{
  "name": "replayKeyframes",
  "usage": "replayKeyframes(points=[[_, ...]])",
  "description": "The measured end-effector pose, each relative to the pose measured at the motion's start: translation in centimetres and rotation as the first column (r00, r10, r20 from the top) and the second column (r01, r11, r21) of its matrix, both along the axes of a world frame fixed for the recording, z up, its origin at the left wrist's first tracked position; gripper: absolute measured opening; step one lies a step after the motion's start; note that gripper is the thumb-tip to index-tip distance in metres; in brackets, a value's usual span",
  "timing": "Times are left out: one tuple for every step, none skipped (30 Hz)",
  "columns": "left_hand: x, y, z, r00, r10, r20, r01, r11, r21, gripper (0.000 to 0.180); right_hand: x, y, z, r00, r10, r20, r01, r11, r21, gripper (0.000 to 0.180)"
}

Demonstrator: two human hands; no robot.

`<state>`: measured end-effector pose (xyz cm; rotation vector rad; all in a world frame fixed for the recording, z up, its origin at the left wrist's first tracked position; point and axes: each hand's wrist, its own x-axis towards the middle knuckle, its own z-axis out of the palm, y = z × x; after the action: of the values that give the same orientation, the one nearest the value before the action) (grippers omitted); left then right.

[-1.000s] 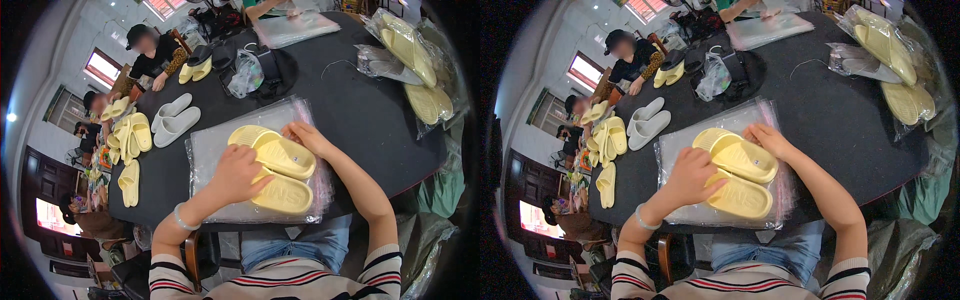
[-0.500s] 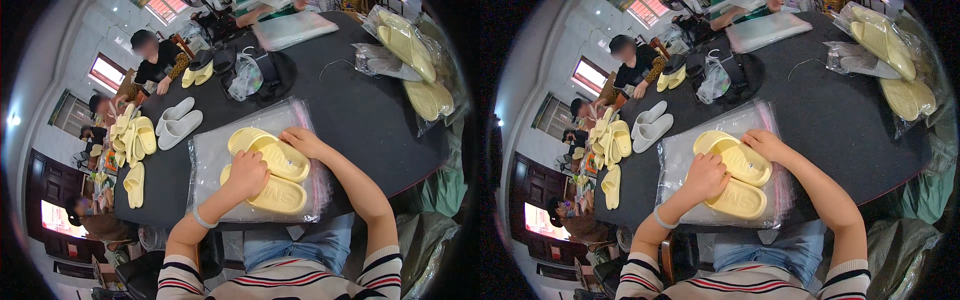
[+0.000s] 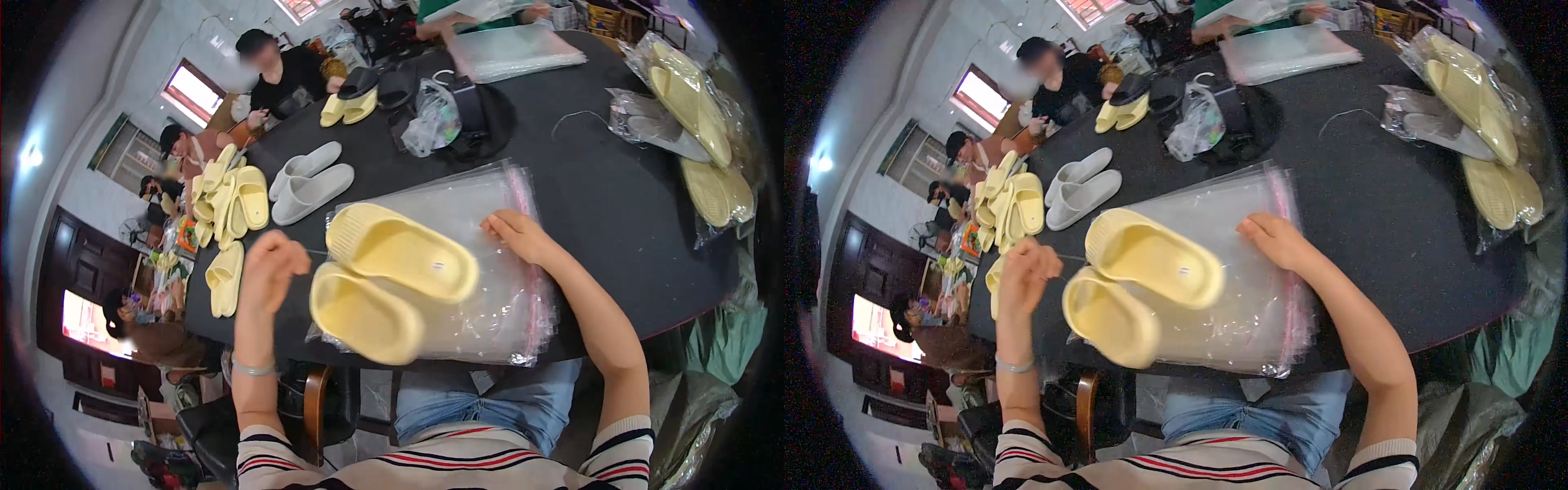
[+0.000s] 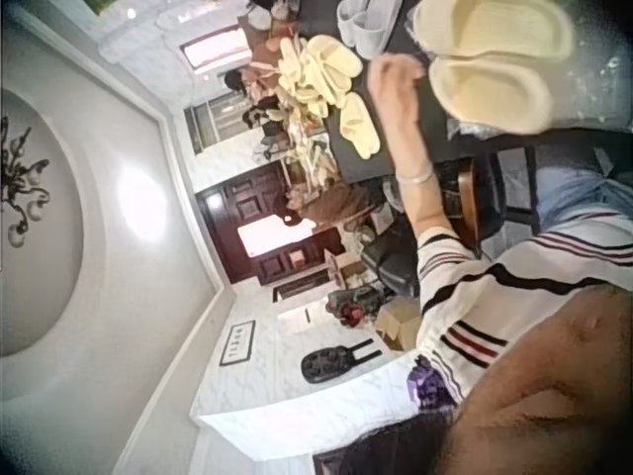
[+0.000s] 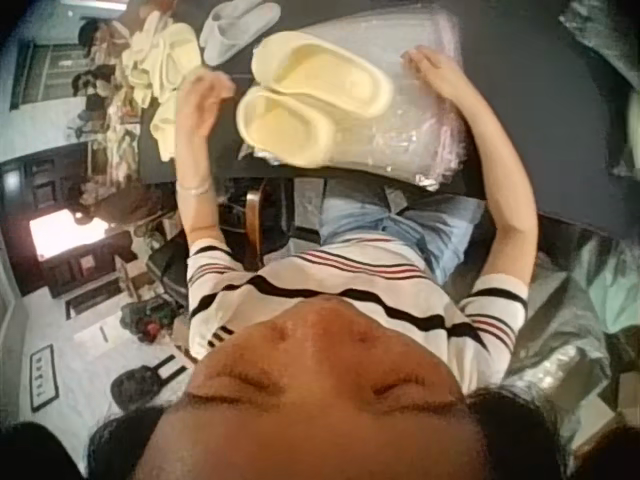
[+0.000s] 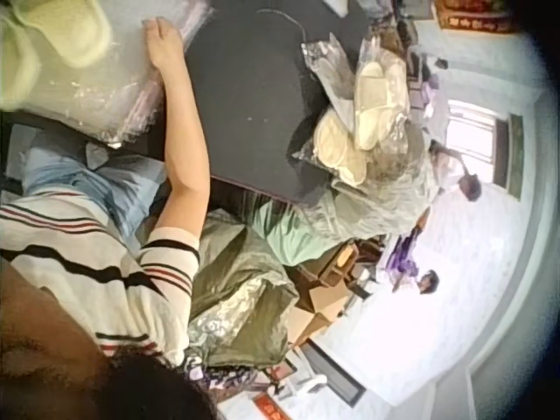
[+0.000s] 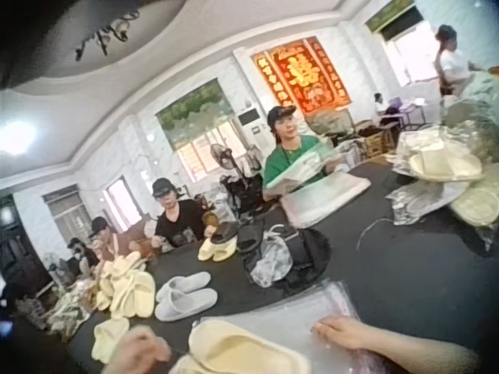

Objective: The person places pairs of slippers into clear plastic bags at a work table. They handle yellow, white, pink, and black slippers, picking them up, inserting them into bags, and arranging them on the table. Other workers are visible in the background performing similar tasks.

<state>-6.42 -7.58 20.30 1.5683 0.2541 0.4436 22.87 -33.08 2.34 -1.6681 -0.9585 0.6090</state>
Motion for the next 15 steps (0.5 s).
replayKeyframes(points=[[-1.1, 1.4, 0.7, 0.994, 0.096, -0.041, -0.090, 0.987, 0.134, 0.013, 0.2, -0.2, -0.3, 1.000, 0.000, -0.005, 0.000, 1.000, -0.024, 0.032], [-2.5, 2.8, 1.7, 0.976, 0.208, -0.067, -0.182, 0.944, 0.275, 0.016, 0.4, -0.1, -0.3, 1.000, 0.012, -0.006, -0.013, 0.999, -0.042, 0.032], [-3.9, 4.8, 1.9, 0.921, 0.376, -0.104, -0.303, 0.856, 0.418, 0.019, 0.3, 0.0, 0.0, 0.999, 0.017, 0.042, -0.015, 0.999, -0.046, 0.031], [-5.3, 7.2, 2.1, 0.898, 0.429, -0.099, -0.317, 0.786, 0.530, 0.023, 0.2, -0.2, 0.4, 0.995, 0.020, 0.095, -0.016, 0.999, -0.047, 0.030], [-6.9, 9.8, 2.4, 0.880, 0.463, -0.103, -0.323, 0.743, 0.586, 0.024, 0.0, -0.2, 0.6, 0.989, 0.023, 0.147, -0.017, 0.999, -0.045, 0.029], [-8.4, 12.1, 2.6, 0.861, 0.497, -0.107, -0.324, 0.698, 0.639, 0.024, 0.0, -0.2, 0.5, 0.986, 0.015, 0.163, -0.013, 1.000, -0.014, 0.028], [-9.5, 14.0, 2.3, 0.835, 0.541, -0.095, -0.367, 0.678, 0.637, 0.024, -0.1, -0.3, 0.2, 0.984, 0.004, 0.178, -0.007, 1.000, 0.016, 0.027], [-10.4, 15.8, 1.8, 0.809, 0.582, -0.084, -0.408, 0.658, 0.633, 0.024, -0.1, -0.3, 0.0, 0.981, -0.010, 0.191, 0.001, 0.999, 0.044, 0.026], [-11.7, 17.6, 1.2, 0.779, 0.622, -0.074, -0.447, 0.635, 0.630, 0.023, -0.3, -0.3, 0.1, 0.976, 0.001, 0.216, -0.010, 0.999, 0.041, 0.025], [-13.6, 19.7, 0.2, 0.759, 0.643, -0.098, -0.452, 0.630, 0.632, 0.021, -0.4, -0.1, 0.2, 0.970, 0.016, 0.242, -0.026, 0.999, 0.040, 0.024], [-15.4, 21.6, -1.2, 0.756, 0.648, -0.095, -0.398, 0.570, 0.719, 0.021, -0.4, 0.1, 0.3, 0.963, 0.025, 0.268, -0.036, 0.999, 0.038, 0.023], [-16.7, 22.9, -2.7, 0.756, 0.648, -0.095, -0.336, 0.507, 0.794, 0.020, -0.4, 0.3, 0.3, 0.963, 0.030, 0.267, -0.041, 0.998, 0.038, 0.022], [-16.7, 22.9, -4.3, 0.751, 0.656, -0.078, -0.316, 0.462, 0.829, 0.018, -0.3, 0.1, 0.2, 0.964, 0.026, 0.266, -0.036, 0.999, 0.033, 0.020], [-17.0, 22.7, -5.9, 0.745, 0.664, -0.064, -0.294, 0.413, 0.862, 0.017, -0.3, 0.1, 0.1, 0.965, 0.023, 0.260, -0.031, 0.999, 0.028, 0.019], [-17.6, 22.4, -7.3, 0.709, 0.695, -0.119, -0.268, 0.421, 0.867, 0.022, -0.5, 0.2, 0.3, 0.968, 0.024, 0.250, -0.028, 1.000, 0.014, 0.018]])
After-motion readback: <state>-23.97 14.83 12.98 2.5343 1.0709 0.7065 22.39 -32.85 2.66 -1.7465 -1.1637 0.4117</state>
